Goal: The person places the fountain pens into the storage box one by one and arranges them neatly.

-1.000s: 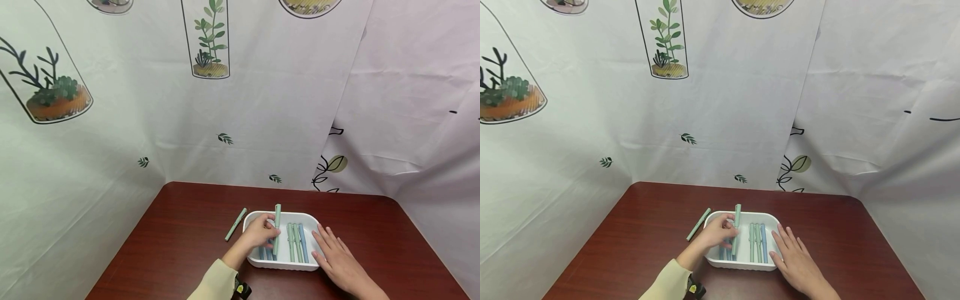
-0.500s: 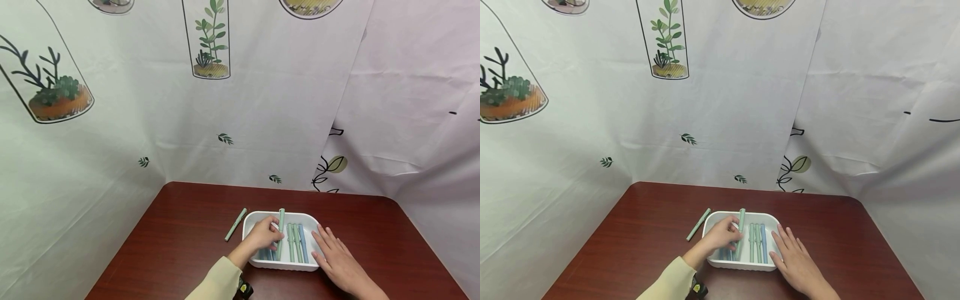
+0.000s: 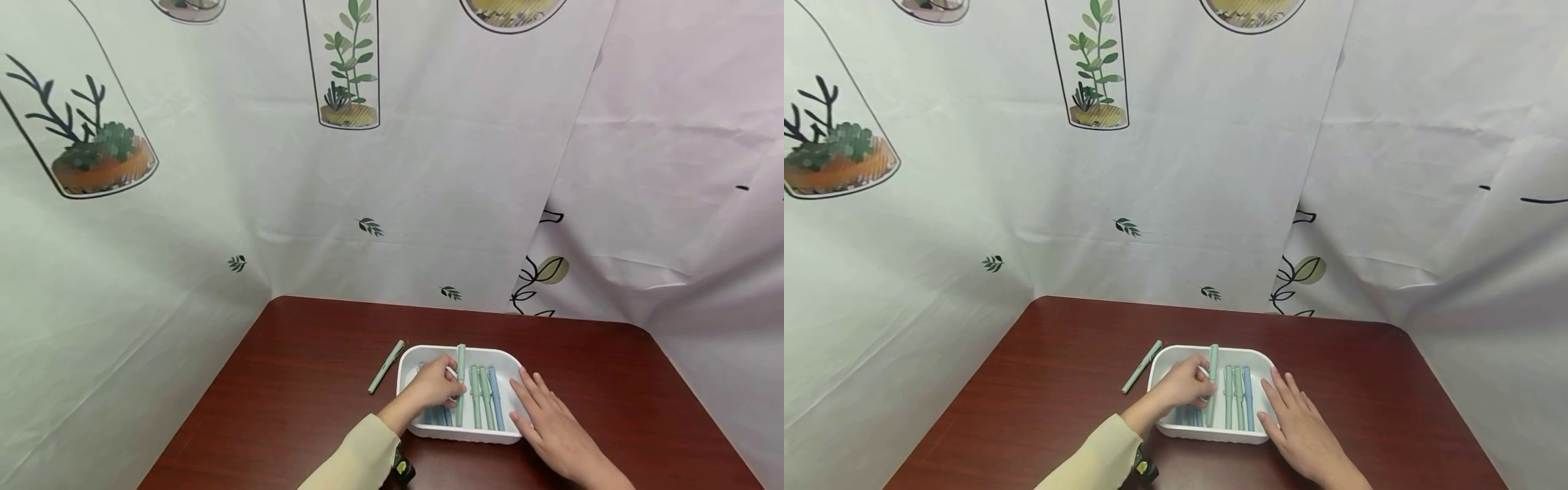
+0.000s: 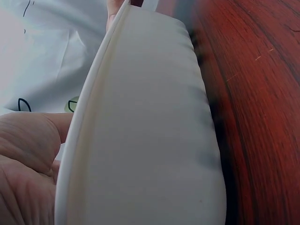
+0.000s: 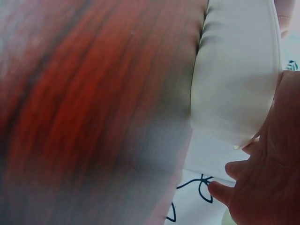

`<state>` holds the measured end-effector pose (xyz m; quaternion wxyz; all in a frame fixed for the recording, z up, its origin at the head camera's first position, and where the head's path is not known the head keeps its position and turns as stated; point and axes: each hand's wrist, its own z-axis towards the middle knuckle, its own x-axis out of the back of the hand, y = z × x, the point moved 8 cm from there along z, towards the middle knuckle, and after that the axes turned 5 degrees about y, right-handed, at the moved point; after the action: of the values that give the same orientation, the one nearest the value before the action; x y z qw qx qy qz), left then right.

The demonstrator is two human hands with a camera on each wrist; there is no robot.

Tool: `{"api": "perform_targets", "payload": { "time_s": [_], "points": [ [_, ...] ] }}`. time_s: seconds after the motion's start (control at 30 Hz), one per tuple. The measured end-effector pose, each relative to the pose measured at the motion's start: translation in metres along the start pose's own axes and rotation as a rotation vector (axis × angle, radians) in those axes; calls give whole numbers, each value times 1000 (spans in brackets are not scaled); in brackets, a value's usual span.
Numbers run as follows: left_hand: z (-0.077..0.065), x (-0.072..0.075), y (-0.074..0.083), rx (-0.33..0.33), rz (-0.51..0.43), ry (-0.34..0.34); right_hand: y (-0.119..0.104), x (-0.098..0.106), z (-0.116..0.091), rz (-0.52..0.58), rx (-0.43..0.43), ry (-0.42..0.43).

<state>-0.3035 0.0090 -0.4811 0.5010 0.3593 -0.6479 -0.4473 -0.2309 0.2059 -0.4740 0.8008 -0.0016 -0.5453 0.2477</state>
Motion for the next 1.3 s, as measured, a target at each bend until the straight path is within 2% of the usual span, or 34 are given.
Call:
{"api": "perform_targets", "payload": {
  "time_s": [0.47,0.8,1.03,1.3],
  "points": [
    [1,-9,-2,21,32,-16,1,-1,-2,8,-2,-12],
    [1,-15,-4,31,26,-23,-1,1,-4,-11,51,56],
    [-2,-19,-4,19,86,-23,1,0,-2,2,15,11],
    [-4,-22,-6,12,107,-40,2,-2,0,22,2,-14]
  ]
}}
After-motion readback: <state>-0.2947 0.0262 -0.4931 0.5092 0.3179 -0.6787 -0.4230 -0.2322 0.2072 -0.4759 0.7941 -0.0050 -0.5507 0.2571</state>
